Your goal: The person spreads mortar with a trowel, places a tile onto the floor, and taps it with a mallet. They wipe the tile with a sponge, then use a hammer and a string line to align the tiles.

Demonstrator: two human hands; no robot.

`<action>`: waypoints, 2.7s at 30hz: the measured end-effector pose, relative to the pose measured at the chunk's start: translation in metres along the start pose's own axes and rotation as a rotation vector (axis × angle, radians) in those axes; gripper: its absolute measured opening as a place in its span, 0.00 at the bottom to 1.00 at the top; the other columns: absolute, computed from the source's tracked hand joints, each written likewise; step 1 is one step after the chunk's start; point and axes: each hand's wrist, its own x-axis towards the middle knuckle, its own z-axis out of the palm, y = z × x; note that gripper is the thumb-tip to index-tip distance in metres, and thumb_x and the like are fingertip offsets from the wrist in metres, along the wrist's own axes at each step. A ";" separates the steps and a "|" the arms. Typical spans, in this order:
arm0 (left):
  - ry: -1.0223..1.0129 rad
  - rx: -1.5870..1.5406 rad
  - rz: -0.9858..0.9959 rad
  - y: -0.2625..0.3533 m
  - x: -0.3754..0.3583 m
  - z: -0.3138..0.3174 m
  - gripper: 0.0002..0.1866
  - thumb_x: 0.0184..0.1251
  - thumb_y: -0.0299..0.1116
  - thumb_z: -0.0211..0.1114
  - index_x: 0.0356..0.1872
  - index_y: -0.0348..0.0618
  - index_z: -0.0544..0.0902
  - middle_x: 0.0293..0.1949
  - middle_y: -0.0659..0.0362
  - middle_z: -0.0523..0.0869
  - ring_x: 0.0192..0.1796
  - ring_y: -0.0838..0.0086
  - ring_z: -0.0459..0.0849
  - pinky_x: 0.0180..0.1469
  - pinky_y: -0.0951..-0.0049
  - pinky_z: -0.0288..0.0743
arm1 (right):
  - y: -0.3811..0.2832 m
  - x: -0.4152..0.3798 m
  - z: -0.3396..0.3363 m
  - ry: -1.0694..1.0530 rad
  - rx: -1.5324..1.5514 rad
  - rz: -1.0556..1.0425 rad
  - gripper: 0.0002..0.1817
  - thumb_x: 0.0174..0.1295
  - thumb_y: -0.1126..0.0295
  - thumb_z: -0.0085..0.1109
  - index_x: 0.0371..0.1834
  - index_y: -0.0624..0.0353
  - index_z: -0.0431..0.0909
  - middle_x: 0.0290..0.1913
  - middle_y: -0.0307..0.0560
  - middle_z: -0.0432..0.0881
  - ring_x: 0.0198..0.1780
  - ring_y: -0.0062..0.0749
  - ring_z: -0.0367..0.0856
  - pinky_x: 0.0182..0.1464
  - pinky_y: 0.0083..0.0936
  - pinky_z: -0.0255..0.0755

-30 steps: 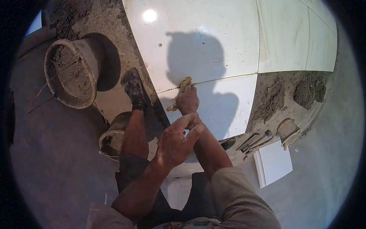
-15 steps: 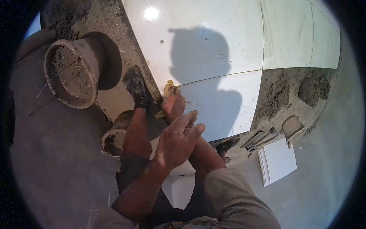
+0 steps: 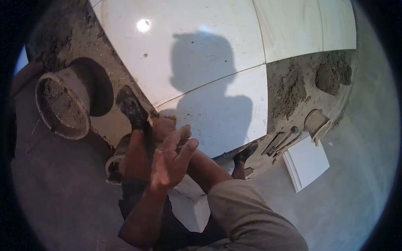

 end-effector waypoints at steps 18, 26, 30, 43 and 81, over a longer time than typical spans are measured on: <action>-0.103 0.363 0.157 -0.054 0.000 0.131 0.27 0.69 0.46 0.60 0.60 0.35 0.75 0.51 0.42 0.83 0.53 0.55 0.83 0.56 0.62 0.75 | 0.353 -0.281 -0.182 1.034 0.303 0.207 0.26 0.56 0.69 0.56 0.61 0.55 0.74 0.51 0.54 0.82 0.53 0.44 0.81 0.57 0.37 0.73; 0.118 0.502 0.144 -0.094 0.018 0.172 0.30 0.68 0.50 0.60 0.62 0.36 0.74 0.51 0.42 0.83 0.53 0.55 0.83 0.55 0.63 0.75 | 0.515 -0.193 -0.213 1.049 -0.204 0.679 0.13 0.56 0.64 0.62 0.39 0.62 0.78 0.40 0.52 0.82 0.43 0.40 0.83 0.47 0.35 0.76; 0.117 0.595 0.031 -0.132 0.031 0.189 0.31 0.69 0.53 0.57 0.62 0.38 0.74 0.53 0.45 0.82 0.54 0.56 0.82 0.57 0.62 0.74 | 0.523 -0.186 -0.147 0.931 -0.118 0.617 0.12 0.58 0.68 0.57 0.45 0.55 0.76 0.48 0.56 0.80 0.51 0.53 0.80 0.50 0.44 0.74; 0.085 0.528 0.052 -0.124 0.023 0.175 0.30 0.70 0.52 0.57 0.63 0.37 0.73 0.55 0.43 0.81 0.58 0.54 0.80 0.61 0.62 0.71 | 0.577 -0.220 -0.211 1.134 1.153 -0.162 0.20 0.59 0.70 0.51 0.50 0.75 0.76 0.44 0.52 0.81 0.45 0.39 0.82 0.50 0.34 0.75; 0.005 0.943 0.804 -0.030 -0.320 0.650 0.32 0.60 0.33 0.63 0.68 0.44 0.67 0.55 0.41 0.78 0.58 0.46 0.76 0.59 0.55 0.72 | 0.601 -0.659 0.093 0.423 1.834 -0.380 0.33 0.54 0.64 0.73 0.62 0.58 0.70 0.54 0.39 0.78 0.54 0.25 0.76 0.57 0.27 0.68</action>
